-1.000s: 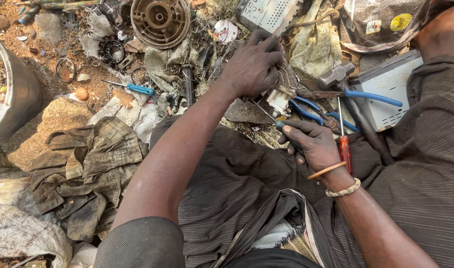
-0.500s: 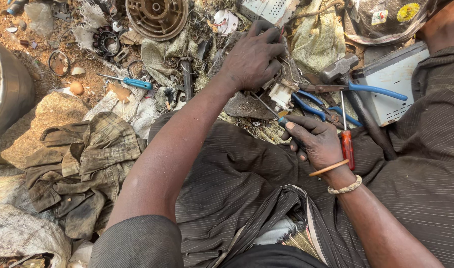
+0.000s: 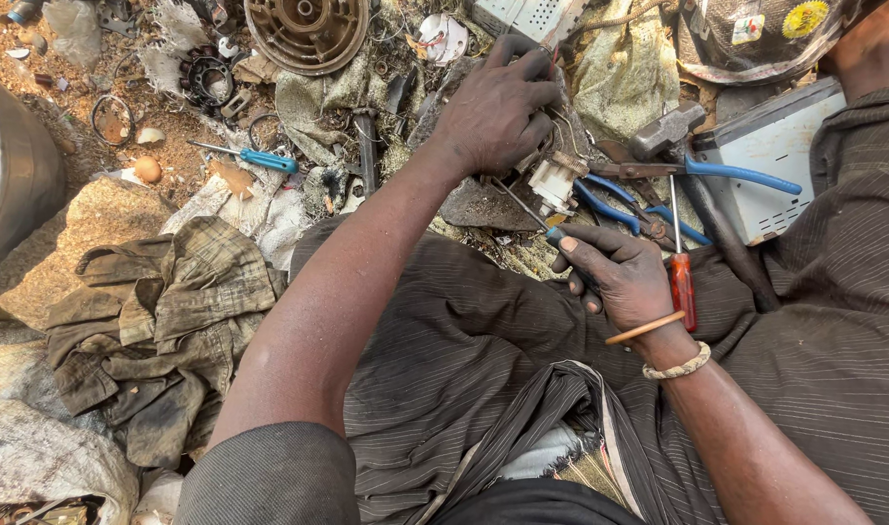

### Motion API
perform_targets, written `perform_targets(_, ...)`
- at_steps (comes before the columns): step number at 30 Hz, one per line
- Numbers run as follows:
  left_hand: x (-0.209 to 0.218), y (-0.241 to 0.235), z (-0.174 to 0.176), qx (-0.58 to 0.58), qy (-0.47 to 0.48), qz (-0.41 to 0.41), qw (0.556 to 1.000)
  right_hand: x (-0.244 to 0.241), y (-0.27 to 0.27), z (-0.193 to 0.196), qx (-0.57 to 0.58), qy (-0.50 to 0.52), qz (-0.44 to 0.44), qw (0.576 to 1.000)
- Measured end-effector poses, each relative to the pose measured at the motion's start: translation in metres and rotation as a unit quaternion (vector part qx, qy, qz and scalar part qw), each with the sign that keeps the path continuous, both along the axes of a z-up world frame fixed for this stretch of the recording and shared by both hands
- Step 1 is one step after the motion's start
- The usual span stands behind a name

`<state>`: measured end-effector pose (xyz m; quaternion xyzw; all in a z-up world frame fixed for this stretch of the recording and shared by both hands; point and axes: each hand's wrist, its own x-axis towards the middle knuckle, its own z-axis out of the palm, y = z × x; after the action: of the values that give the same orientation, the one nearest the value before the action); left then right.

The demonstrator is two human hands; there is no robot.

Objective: The person sits on the ground and uses pliers and a screwdriver to manipulate wires and components of a small electrical device. The person repeatedly adjusts connections and holds the device steady while working.

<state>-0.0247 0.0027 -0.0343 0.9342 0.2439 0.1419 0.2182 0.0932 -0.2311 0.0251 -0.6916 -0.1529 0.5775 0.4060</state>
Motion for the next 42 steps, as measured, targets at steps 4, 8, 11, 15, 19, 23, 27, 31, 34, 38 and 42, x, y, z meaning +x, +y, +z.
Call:
perform_targets(4,0.000,0.000,-0.003,0.021,-0.018,-0.003,1.000,0.001,-0.001,-0.002,0.014,-0.011,0.008,1.000)
perform_targets(8,0.001,0.000,-0.007,0.016,-0.028,-0.002,0.999,0.000,0.000,-0.003,0.001,0.022,-0.021,1.000)
perform_targets(11,0.000,-0.001,-0.008,-0.002,-0.014,0.002,1.000,-0.001,-0.001,-0.002,-0.013,0.013,-0.020,1.000)
perform_targets(15,0.001,0.000,-0.007,0.005,-0.015,0.004,1.000,-0.002,0.001,-0.001,-0.021,0.009,-0.023,0.999)
perform_targets(19,0.000,-0.002,-0.010,-0.001,-0.023,0.002,1.000,-0.002,-0.002,0.000,-0.014,0.016,-0.024,0.999)
perform_targets(23,0.000,0.000,-0.009,0.017,-0.020,0.006,1.000,-0.002,0.000,0.001,-0.012,0.007,-0.022,1.000)
perform_targets(27,0.001,0.000,-0.007,0.019,-0.024,0.005,1.000,-0.001,0.000,0.002,-0.013,0.004,-0.019,1.000)
perform_targets(31,-0.002,-0.002,-0.008,-0.001,-0.020,0.007,1.000,-0.002,0.000,0.001,-0.005,0.010,-0.017,1.000)
perform_targets(34,0.000,-0.001,-0.010,0.004,-0.019,0.005,1.000,-0.001,0.000,0.002,-0.014,-0.017,-0.006,1.000)
perform_targets(38,0.000,-0.001,-0.014,0.035,-0.021,0.007,0.999,-0.002,0.000,0.001,-0.010,-0.012,-0.004,1.000)
perform_targets(42,0.001,-0.001,-0.017,0.035,-0.024,0.015,0.999,-0.002,0.000,0.001,-0.005,-0.011,0.000,1.000)
